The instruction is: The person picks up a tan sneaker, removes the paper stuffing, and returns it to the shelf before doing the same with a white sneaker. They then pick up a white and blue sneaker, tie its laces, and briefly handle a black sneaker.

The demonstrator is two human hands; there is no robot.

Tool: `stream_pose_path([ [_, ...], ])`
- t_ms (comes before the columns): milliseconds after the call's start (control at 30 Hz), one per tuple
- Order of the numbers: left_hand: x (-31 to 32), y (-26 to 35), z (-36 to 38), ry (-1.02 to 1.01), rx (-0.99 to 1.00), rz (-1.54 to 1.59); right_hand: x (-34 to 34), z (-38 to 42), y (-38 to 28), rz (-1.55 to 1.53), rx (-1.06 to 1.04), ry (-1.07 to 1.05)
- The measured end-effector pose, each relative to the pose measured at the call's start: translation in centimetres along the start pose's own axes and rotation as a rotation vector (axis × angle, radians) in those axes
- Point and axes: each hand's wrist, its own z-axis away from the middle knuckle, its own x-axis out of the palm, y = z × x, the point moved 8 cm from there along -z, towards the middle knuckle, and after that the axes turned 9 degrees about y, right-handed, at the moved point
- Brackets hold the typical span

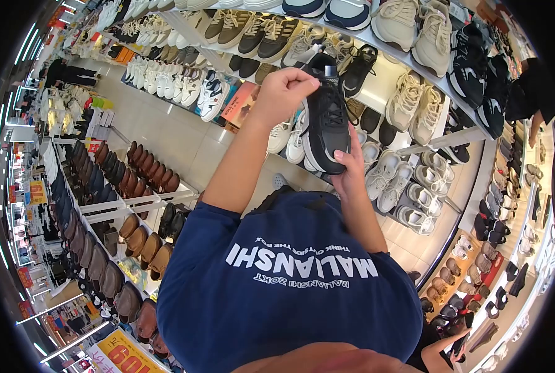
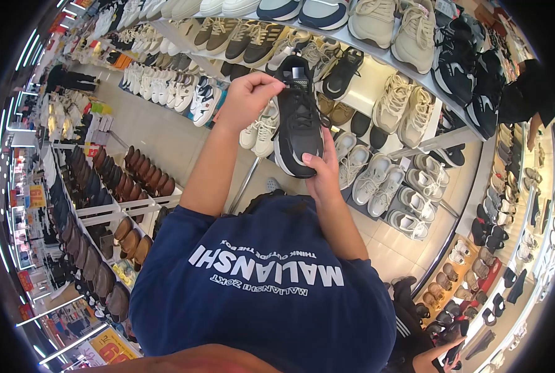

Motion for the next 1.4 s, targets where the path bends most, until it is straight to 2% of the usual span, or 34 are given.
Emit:
stream_pose_path([
  [67,0.2,1.3,0.5,0.150,0.195,-0.352,-0.5,-0.3,-0.2,0.024,-0.024,-0.002],
  [367,0.4,1.7,0.6,0.218,0.340,-0.442,-1.6,-0.8,-1.0,0.106,-0.069,0.037],
  [567,1.7,3.9,1.9,0.275,0.787,-0.870,-2.3,-1.3,-0.9,0.048,-0.031,0.036],
  [867,2.1,2.5,1.3,0.160,0.803,-0.980,-3.6,-1.3,-0.4,0.074,-0.003,0.057],
  [1167,2.5,1.7,1.2,0.034,0.807,-0.936,-4.3,-0.5,-0.5,0.082,-0.015,0.075],
  [1267,2.2,1.3,1.2,0.058,0.792,-0.924,-4.4,-0.3,-0.8,0.088,-0.036,0.069],
  [1400,2.2,0.3,1.0,0.028,0.565,-0.829,-4.9,-0.1,-1.3,0.069,-0.037,0.068],
])
